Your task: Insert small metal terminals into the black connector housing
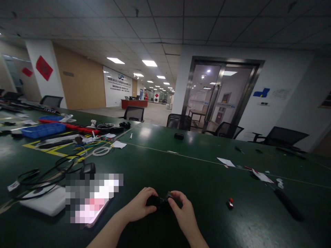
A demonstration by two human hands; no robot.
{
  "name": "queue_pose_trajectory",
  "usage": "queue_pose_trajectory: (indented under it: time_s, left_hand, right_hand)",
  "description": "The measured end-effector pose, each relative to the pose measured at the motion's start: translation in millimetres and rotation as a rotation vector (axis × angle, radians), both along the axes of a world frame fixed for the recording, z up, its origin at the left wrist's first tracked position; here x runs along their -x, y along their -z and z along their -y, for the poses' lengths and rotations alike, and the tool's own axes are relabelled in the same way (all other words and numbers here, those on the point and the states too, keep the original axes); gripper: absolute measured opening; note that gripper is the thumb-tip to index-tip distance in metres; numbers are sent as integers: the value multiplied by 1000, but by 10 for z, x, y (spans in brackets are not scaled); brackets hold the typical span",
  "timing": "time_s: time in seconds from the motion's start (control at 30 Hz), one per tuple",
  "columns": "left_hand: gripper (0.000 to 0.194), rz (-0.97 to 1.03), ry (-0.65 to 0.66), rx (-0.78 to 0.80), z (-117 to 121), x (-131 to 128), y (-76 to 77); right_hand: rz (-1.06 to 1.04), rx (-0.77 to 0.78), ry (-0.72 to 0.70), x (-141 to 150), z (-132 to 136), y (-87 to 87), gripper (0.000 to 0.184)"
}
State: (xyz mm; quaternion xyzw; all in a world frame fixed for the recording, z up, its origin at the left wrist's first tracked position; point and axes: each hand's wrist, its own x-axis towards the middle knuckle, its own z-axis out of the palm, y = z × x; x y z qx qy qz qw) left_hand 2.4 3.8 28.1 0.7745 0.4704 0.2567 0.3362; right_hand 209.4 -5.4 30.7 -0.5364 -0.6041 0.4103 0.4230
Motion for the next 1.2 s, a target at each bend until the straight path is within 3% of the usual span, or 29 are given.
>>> queue_pose_trajectory:
  time_s: [0.17,0.5,0.97,1.2]
  left_hand:
    - [31,-6,-3,-19,-1,-11,1]
    - [31,-20,3,-17,-12,-3,17]
    - [31,-4,-3,38,17,11,-32]
    - [33,-17,-9,24,26,4,-45]
  right_hand:
    - [-119,-43,67,-47,-36,10,28]
    - [-268,-98,156,-144,-169,194,43]
    - [-181,-20,271,-260,-180,220,52]
    - [-285,15,368,-286,-235,276,57]
